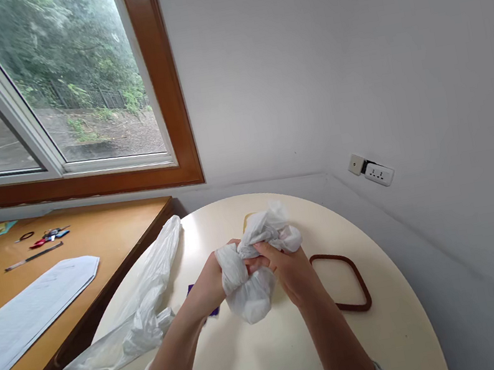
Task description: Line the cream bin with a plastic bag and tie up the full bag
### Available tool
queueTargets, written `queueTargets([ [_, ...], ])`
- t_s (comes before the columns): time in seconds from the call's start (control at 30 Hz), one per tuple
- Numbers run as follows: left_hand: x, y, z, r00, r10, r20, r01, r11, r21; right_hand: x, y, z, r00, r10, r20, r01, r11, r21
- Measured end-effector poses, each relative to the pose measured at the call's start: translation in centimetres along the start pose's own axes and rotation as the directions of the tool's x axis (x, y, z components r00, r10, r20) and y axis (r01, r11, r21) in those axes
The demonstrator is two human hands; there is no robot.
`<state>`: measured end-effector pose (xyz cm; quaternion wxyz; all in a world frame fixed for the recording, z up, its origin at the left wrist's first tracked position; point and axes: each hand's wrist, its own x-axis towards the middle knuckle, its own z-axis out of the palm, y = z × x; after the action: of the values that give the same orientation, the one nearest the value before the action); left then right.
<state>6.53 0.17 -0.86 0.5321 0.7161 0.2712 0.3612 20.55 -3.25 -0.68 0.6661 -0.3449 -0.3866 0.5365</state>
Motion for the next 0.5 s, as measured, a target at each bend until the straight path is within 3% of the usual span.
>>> queueTargets([
  [0.1, -0.1, 0.1, 0.0, 1.000, 0.000, -0.020, 0.001, 0.999, 0.052, -0.1, -0.8, -0.1, 0.999, -0.040, -0.012, 0.040, 0.999, -0.021],
  [0.2, -0.5, 0.2, -0.1, 1.000, 0.003, -0.030, 0.000, 0.994, 0.107, -0.3, -1.7, -0.5, 0.962, -0.182, -0.205, 0.167, 0.982, -0.085],
  [0.27, -0.8, 0.4, -0.1, 1.000, 0.012, -0.020, -0.009, 0.990, 0.140, -0.8, -2.4, -0.8, 0.860, -0.353, -0.368, 0.312, 0.935, -0.168],
  [0.33, -1.1, 0.7, -0.1, 1.000, 0.022, 0.002, -0.022, 0.985, 0.172, -1.8, -2.9, -0.8, 0.707, -0.574, -0.412, 0.511, 0.818, -0.263],
  [0.4, -1.3, 1.1, -0.1, 1.000, 0.006, 0.006, -0.008, 0.976, 0.218, -3.1, -3.2, -0.3, 0.586, -0.756, -0.292, 0.685, 0.655, -0.320],
  [0.43, -1.4, 1.3, 0.0, 1.000, -0.012, -0.007, 0.013, 0.969, 0.247, -3.8, -3.3, 0.0, 0.568, -0.804, -0.174, 0.733, 0.591, -0.337],
  [0.5, -1.6, 1.7, 0.1, 0.997, -0.044, -0.059, 0.060, 0.954, 0.295, -5.2, -3.1, 1.0, 0.623, -0.770, 0.137, 0.743, 0.529, -0.409],
])
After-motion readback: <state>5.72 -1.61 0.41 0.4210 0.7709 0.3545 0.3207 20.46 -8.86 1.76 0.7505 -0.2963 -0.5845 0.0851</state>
